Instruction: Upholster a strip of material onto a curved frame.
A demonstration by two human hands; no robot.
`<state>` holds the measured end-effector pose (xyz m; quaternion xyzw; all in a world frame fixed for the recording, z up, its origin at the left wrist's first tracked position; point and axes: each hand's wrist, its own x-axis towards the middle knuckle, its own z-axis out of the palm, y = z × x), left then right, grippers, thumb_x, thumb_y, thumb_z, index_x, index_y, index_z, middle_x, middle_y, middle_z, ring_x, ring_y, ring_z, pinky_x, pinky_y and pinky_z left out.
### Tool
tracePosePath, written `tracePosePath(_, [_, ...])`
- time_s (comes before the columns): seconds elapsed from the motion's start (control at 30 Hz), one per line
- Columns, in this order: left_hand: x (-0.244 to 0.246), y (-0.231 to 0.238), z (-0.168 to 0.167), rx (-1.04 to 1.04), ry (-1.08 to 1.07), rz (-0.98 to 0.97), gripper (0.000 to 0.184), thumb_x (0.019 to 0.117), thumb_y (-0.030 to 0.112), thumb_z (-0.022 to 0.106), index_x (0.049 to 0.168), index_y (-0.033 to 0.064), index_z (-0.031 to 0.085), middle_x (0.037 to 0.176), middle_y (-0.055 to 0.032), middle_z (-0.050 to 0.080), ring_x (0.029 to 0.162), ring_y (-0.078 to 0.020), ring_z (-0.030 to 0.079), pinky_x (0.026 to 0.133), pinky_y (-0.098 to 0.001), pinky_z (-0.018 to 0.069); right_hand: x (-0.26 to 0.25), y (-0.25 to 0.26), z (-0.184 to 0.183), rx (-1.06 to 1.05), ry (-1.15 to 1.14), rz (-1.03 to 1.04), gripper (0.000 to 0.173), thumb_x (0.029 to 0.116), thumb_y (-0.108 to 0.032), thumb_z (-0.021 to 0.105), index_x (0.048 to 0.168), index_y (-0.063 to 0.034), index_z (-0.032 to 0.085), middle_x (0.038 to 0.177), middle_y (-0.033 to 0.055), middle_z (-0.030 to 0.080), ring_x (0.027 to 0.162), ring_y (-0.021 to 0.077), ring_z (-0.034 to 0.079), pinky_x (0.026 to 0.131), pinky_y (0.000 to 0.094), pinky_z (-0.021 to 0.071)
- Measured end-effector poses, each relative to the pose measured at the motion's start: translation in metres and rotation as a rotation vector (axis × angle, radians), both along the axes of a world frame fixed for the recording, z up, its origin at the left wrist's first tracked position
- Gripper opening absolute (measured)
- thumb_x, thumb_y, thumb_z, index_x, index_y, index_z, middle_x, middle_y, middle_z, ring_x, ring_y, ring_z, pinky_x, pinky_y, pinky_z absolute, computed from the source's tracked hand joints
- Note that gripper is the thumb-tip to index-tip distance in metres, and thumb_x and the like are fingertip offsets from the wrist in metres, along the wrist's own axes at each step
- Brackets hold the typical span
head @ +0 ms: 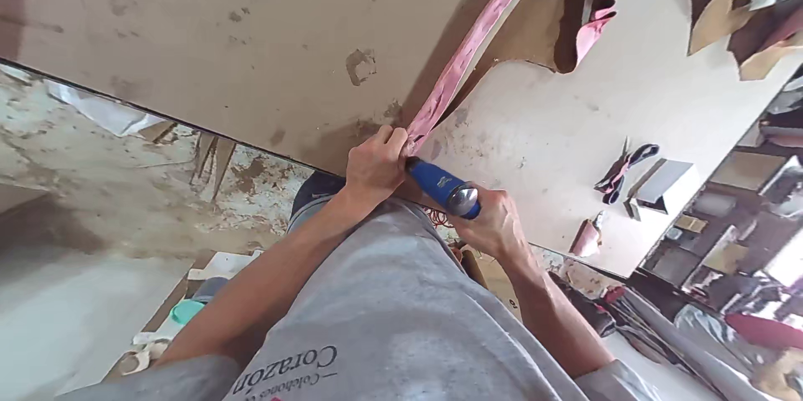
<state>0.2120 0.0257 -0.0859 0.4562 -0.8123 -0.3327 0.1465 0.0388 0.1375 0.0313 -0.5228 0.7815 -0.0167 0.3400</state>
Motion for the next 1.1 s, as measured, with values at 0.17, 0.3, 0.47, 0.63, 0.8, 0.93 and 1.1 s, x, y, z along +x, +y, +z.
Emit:
tracePosePath(0.17, [0.006,-0.008,0.002,0.078,0.055,-0.027,0.030,0.1049,0.027,0.053,0.108,0.0024,0.070,0.101,-0.0164,0.071,0.082,-0.0323,0.072,0.067,-0.0508,0.0593,-0.004,0.016,0.000,-0.049,0.109,-0.075,0.033,0.0823,-0.039,0.069,0.102,-0.0133,0.077,0.075,0.0066,0.072,0.069,0.0252,0.070,0.059,0.0523,0.0524])
tracePosePath(0.3, [0.018,0.004,0.025,0.175,-0.108,-0.024,0.054,0.1032,0.046,0.053,0.138,0.0050,0.057,0.121,-0.0197,0.067,0.100,-0.0366,0.071,0.080,-0.0561,0.0587,-0.053,0.036,-0.021,0.022,0.390,-0.336,0.050,0.0933,-0.039,0.063,0.131,-0.0066,0.064,0.097,0.0209,0.073,0.088,0.0414,0.071,0.075,0.0652,0.0527])
tracePosePath(0.47, [0.024,0.028,0.058,0.313,-0.482,-0.167,0.087,0.0898,0.030,0.068,0.163,0.0130,0.024,0.144,-0.0236,0.054,0.119,-0.0456,0.062,0.087,-0.0624,0.0546,-0.088,0.029,-0.040,-0.001,0.373,-0.338,0.064,0.0956,-0.041,0.063,0.148,-0.0058,0.052,0.139,0.0275,0.056,0.126,0.0485,0.055,0.098,0.0686,0.0457])
tracePosePath(0.63, [0.018,0.037,0.086,0.680,0.297,0.039,0.059,0.0782,0.011,0.071,0.129,0.0046,0.043,0.106,-0.0077,0.070,0.094,-0.0148,0.072,0.081,-0.0355,0.0625,-0.018,-0.025,-0.053,-0.335,-0.814,-0.723,0.051,0.1082,-0.041,0.045,0.147,-0.0086,0.046,0.126,0.0052,0.067,0.105,0.0155,0.068,0.087,0.0379,0.0595])
tracePosePath(0.8, [0.030,0.051,0.097,0.882,0.486,0.022,0.032,0.0918,0.015,0.064,0.116,-0.0001,0.051,0.098,-0.0072,0.069,0.085,-0.0149,0.070,0.076,-0.0332,0.0610,0.035,-0.073,-0.047,-0.342,-1.434,-1.067,0.024,0.1012,-0.025,0.048,0.122,-0.0143,0.056,0.077,-0.0008,0.061,0.060,0.0109,0.061,0.054,0.0291,0.0562])
tracePosePath(0.93, [0.045,0.059,0.108,0.733,0.144,-0.002,0.030,0.1013,0.036,0.056,0.104,0.0071,0.062,0.084,-0.0017,0.065,0.076,-0.0102,0.065,0.070,-0.0316,0.0572,0.051,-0.068,-0.056,-0.350,-1.209,-1.125,0.017,0.0989,-0.022,0.053,0.110,-0.0107,0.059,0.069,0.0013,0.059,0.048,0.0110,0.055,0.044,0.0283,0.0516])
tracePosePath(1.1, [0.041,0.068,0.100,0.706,0.435,0.163,0.024,0.1062,0.019,0.053,0.088,0.0063,0.061,0.076,-0.0008,0.060,0.069,-0.0098,0.061,0.067,-0.0285,0.0547,0.045,-0.083,-0.062,-0.409,-1.445,-1.124,0.032,0.0973,-0.014,0.044,0.126,-0.0099,0.057,0.070,-0.0016,0.054,0.047,0.0069,0.046,0.042,0.0225,0.0431])
